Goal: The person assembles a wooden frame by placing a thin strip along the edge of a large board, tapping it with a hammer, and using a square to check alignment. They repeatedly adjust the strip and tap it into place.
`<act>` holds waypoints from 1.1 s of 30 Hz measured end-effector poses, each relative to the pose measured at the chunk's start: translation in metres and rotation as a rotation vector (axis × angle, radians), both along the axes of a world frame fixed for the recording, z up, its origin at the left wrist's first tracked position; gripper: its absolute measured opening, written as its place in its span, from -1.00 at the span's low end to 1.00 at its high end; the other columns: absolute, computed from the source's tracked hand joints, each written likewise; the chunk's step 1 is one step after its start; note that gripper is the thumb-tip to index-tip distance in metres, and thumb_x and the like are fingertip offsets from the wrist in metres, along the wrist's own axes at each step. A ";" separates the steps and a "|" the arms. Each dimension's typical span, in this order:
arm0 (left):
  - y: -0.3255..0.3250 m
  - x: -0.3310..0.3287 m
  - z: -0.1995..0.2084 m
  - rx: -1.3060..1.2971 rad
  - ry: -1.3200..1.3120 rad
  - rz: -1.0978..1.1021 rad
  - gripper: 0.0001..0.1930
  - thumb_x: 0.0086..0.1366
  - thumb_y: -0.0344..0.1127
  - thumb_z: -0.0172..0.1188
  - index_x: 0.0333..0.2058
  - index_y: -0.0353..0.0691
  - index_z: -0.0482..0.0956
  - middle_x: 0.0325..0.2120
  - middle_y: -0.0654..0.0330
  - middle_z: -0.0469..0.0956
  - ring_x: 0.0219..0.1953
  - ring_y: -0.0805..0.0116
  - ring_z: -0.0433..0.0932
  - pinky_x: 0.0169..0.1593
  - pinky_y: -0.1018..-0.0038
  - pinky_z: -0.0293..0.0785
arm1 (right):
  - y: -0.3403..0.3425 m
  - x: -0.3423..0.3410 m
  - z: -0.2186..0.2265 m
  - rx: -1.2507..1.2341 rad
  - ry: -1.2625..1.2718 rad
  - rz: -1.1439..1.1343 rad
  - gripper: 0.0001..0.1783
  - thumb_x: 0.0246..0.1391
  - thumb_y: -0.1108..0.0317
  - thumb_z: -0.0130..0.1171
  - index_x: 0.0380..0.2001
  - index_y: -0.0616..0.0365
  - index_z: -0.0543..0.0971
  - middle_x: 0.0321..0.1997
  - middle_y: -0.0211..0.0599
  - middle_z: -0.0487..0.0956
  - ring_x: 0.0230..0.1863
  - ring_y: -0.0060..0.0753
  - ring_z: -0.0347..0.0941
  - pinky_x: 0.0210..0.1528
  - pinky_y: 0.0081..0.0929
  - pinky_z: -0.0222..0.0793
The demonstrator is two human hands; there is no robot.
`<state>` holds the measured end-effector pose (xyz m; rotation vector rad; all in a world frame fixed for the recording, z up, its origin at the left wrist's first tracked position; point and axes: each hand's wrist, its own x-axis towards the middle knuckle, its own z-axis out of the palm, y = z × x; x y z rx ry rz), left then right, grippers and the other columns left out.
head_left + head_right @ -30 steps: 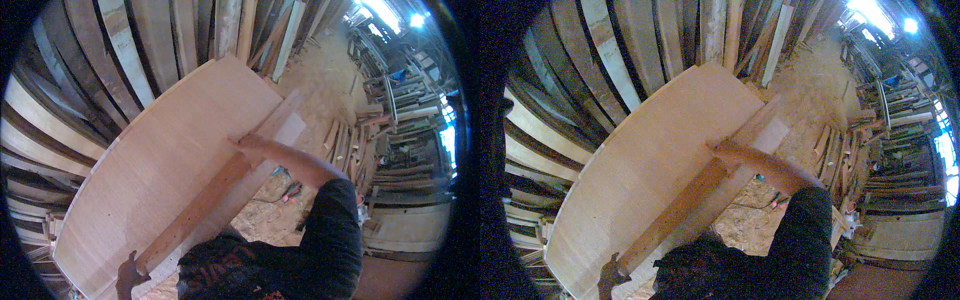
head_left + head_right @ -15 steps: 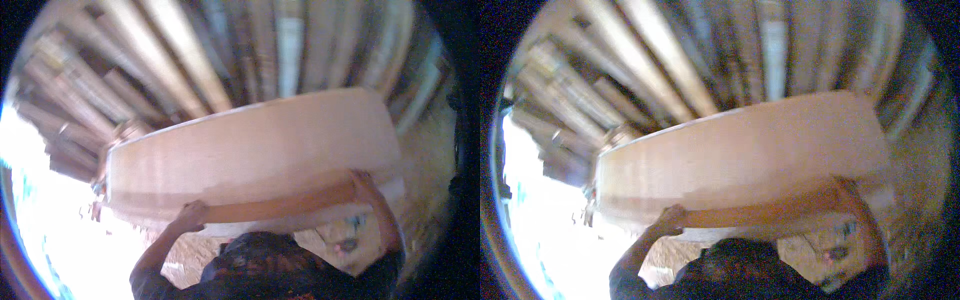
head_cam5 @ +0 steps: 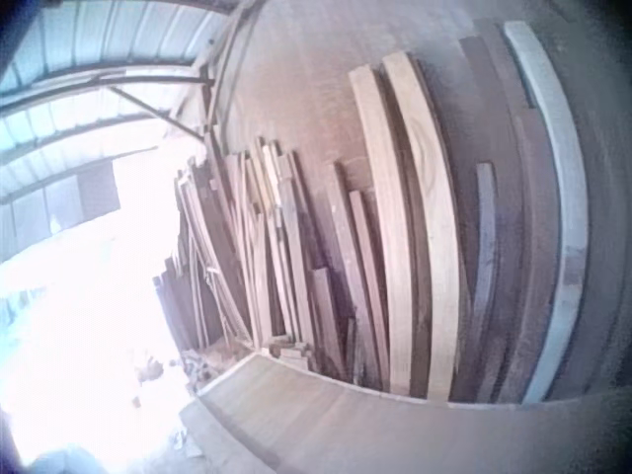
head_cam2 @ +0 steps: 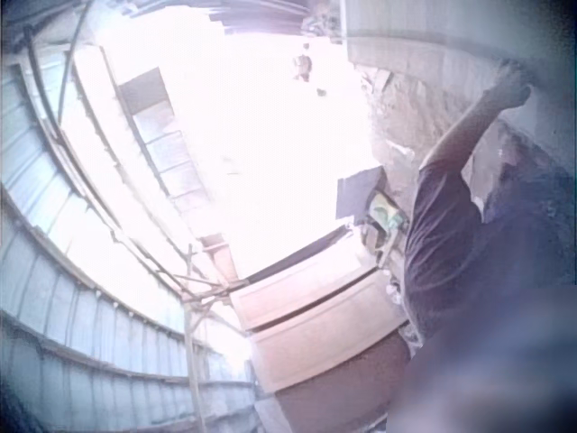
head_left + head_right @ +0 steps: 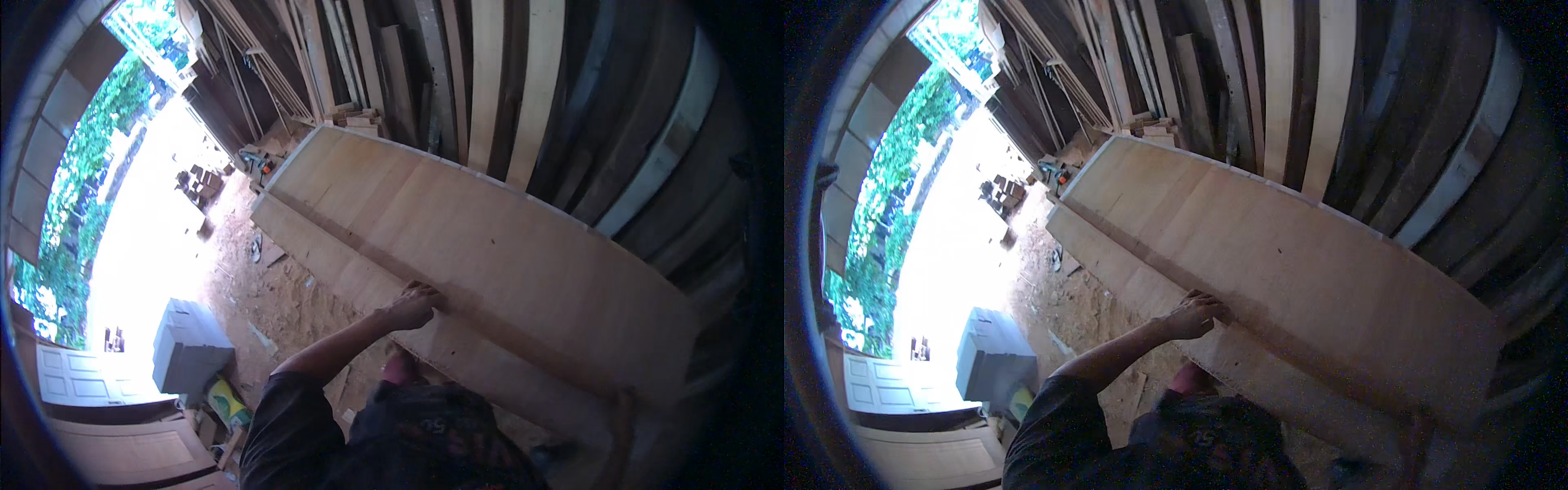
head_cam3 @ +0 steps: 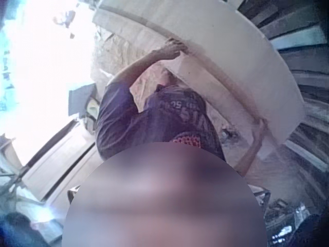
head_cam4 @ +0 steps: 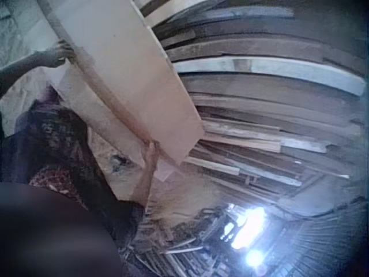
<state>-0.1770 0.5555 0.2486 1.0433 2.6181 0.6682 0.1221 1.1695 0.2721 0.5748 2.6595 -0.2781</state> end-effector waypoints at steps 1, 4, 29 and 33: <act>-0.001 0.000 -0.001 -0.016 0.003 -0.008 -0.46 0.07 -0.41 0.21 0.11 -0.11 0.51 0.08 0.08 0.53 0.20 0.11 0.44 0.28 0.10 0.24 | -0.009 -0.006 0.004 0.032 0.014 0.034 -0.41 0.15 0.26 0.22 0.23 0.28 0.43 0.34 0.17 0.36 0.40 0.13 0.22 0.45 -0.08 0.08; -0.009 0.000 0.003 0.023 0.070 0.018 -0.41 0.10 -0.39 0.21 0.18 -0.10 0.45 0.17 0.09 0.46 0.28 0.12 0.36 0.30 0.07 0.20 | -0.068 -0.031 0.019 0.123 0.061 0.131 -0.35 0.12 0.22 0.25 0.25 0.26 0.41 0.31 0.16 0.39 0.34 0.13 0.29 0.37 -0.07 0.20; -0.413 0.339 -0.109 0.728 -0.214 1.853 -0.49 0.27 -0.43 0.18 0.22 -0.26 0.39 -0.10 0.06 0.61 -0.15 0.30 0.63 -0.11 0.41 0.57 | -0.723 -0.239 -0.008 -0.887 0.030 1.104 -0.60 0.05 0.20 0.39 -0.13 0.25 0.63 -0.19 -0.03 0.65 -0.17 -0.06 0.65 -0.10 -0.24 0.57; -0.403 0.366 -0.143 1.103 -0.129 2.092 -0.54 0.29 -0.46 0.13 0.18 -0.28 0.39 -0.21 0.17 0.60 -0.32 0.42 0.58 -0.35 0.51 0.52 | -0.783 -0.281 -0.012 -0.883 -0.023 1.258 -0.60 0.09 0.18 0.35 -0.10 0.25 0.62 -0.13 0.00 0.65 -0.14 -0.03 0.63 -0.05 -0.24 0.56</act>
